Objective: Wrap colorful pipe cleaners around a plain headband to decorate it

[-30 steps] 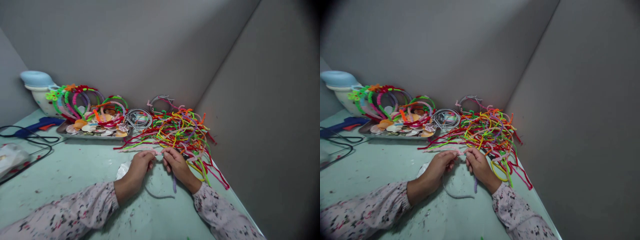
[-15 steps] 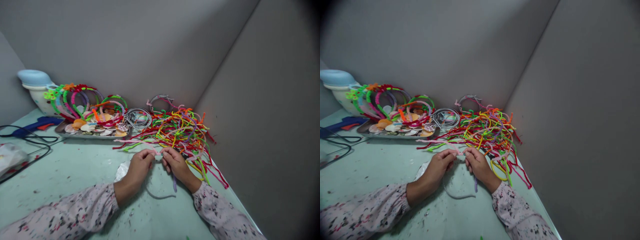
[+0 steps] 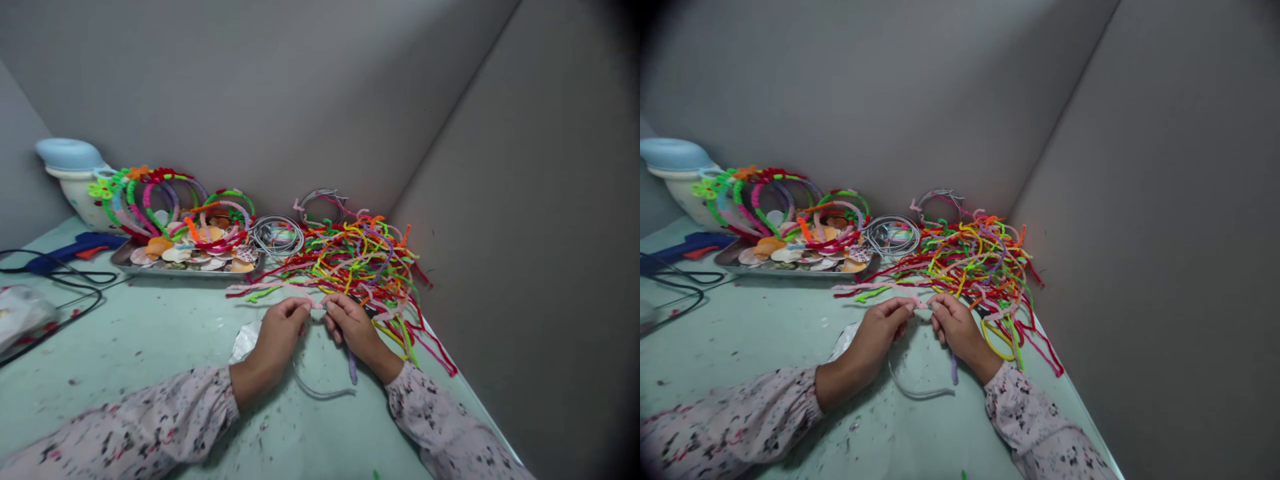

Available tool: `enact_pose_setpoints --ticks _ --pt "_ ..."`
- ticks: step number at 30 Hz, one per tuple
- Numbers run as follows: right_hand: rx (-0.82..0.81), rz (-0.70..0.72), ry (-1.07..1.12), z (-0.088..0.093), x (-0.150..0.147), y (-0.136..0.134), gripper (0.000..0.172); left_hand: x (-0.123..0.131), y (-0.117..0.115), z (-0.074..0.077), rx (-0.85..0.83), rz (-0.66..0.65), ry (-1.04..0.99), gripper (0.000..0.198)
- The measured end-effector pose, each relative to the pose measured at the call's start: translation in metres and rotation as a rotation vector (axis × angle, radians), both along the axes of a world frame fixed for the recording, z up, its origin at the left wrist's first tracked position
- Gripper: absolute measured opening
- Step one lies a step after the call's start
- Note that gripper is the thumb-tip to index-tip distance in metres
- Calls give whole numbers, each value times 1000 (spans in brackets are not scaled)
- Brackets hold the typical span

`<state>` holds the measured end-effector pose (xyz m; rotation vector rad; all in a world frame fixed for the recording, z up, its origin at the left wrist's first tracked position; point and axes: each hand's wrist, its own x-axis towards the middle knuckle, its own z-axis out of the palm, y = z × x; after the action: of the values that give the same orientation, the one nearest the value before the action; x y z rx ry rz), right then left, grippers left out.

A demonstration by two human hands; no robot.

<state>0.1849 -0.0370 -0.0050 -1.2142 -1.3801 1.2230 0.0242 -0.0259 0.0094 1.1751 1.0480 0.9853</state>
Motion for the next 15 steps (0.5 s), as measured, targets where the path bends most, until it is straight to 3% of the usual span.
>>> enact_pose_setpoints --ticks 15 --pt "-31 9 19 -2 2 1 25 1 3 0 14 44 69 20"
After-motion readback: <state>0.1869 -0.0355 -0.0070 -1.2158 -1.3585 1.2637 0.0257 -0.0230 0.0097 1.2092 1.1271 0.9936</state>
